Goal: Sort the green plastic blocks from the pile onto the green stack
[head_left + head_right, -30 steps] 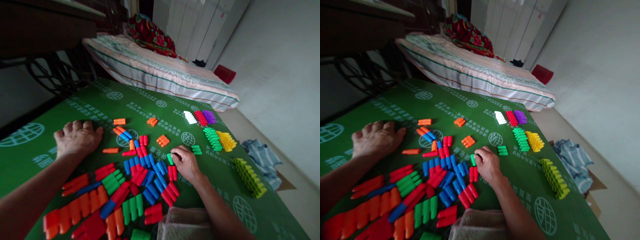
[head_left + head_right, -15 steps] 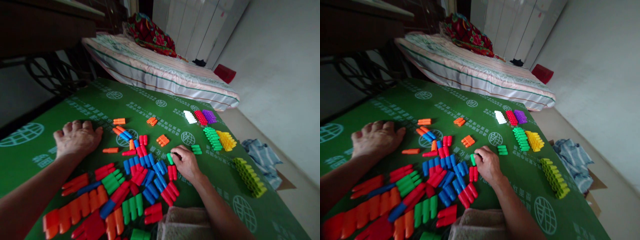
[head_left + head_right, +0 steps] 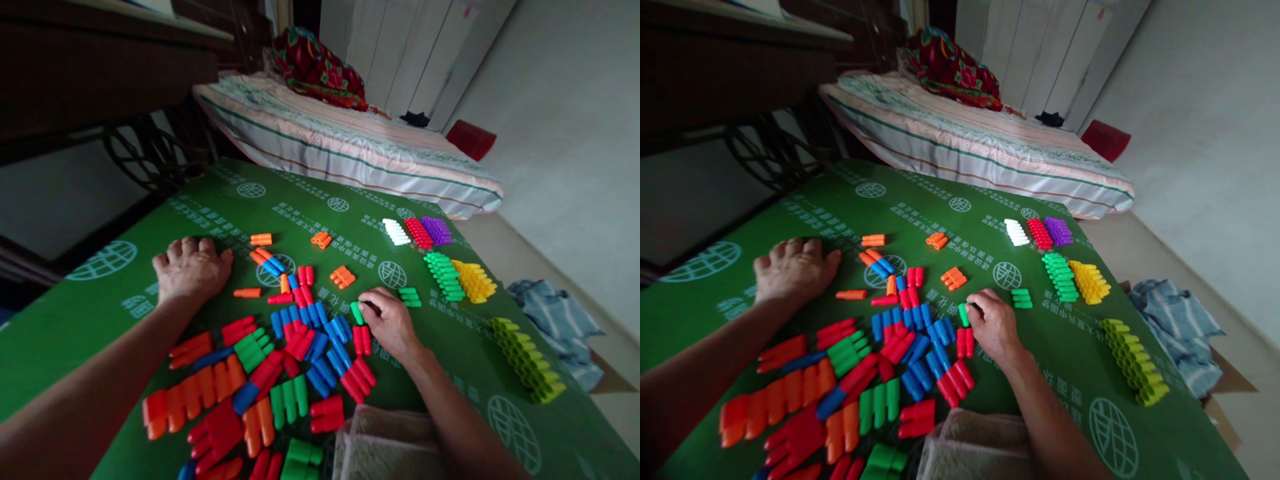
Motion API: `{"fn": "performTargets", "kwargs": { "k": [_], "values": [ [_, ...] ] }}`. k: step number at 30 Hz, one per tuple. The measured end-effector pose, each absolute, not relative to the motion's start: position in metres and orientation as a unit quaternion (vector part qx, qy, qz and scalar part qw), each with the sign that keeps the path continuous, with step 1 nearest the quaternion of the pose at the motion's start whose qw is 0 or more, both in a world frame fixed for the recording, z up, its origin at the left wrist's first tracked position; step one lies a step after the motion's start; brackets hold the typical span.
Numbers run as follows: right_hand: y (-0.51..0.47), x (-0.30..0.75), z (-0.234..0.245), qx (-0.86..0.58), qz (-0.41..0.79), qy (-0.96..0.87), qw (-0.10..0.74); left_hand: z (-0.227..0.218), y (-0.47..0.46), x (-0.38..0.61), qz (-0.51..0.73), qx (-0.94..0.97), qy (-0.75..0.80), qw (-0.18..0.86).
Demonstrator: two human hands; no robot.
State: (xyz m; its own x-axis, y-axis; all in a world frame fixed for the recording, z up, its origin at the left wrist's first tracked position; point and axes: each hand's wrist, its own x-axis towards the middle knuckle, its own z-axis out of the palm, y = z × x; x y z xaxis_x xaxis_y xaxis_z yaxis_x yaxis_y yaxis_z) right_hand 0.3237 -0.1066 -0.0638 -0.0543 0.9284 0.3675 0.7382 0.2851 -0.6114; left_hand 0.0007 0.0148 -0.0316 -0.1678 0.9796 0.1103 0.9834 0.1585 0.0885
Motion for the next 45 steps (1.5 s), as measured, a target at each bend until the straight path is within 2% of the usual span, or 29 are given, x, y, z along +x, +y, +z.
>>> {"fn": "performTargets", "kwargs": {
  "k": [7, 11, 15, 17, 19, 24, 29, 31, 36, 45],
  "values": [
    [-0.109, 0.323, -0.061, -0.578, 0.132, -0.711, 0.38, -0.033, 0.015, 0.0, -0.075, -0.648, -0.758, 0.011],
    [-0.11, 0.344, -0.05, -0.636, 0.02, -0.666, 0.388, -0.035, 0.016, -0.001, -0.076, -0.647, -0.759, 0.01],
    [-0.112, 0.373, -0.045, -0.744, -0.097, -0.607, 0.261, -0.036, 0.018, -0.002, -0.072, -0.643, -0.762, 0.011],
    [-0.113, 0.381, -0.048, -0.766, -0.102, -0.602, 0.201, -0.036, 0.019, -0.003, -0.068, -0.643, -0.763, 0.009],
    [-0.115, 0.384, -0.053, -0.772, -0.093, -0.603, 0.181, -0.036, 0.019, -0.003, -0.066, -0.644, -0.762, 0.009],
    [-0.112, 0.387, -0.064, -0.752, -0.081, -0.612, 0.233, -0.035, 0.021, -0.004, -0.06, -0.642, -0.764, 0.012],
    [-0.109, 0.417, -0.057, -0.762, 0.025, -0.575, 0.297, -0.034, 0.023, -0.004, -0.05, -0.639, -0.768, 0.011],
    [-0.11, 0.439, -0.049, -0.78, 0.03, -0.541, 0.313, -0.034, 0.023, -0.004, -0.046, -0.638, -0.769, 0.012],
    [-0.111, 0.493, -0.038, -0.814, 0.018, -0.487, 0.315, -0.036, 0.025, -0.005, -0.044, -0.638, -0.768, 0.015],
    [-0.105, 0.526, -0.054, -0.817, 0.023, -0.497, 0.291, -0.035, 0.026, -0.005, -0.038, -0.634, -0.772, 0.011]
  ]
}}
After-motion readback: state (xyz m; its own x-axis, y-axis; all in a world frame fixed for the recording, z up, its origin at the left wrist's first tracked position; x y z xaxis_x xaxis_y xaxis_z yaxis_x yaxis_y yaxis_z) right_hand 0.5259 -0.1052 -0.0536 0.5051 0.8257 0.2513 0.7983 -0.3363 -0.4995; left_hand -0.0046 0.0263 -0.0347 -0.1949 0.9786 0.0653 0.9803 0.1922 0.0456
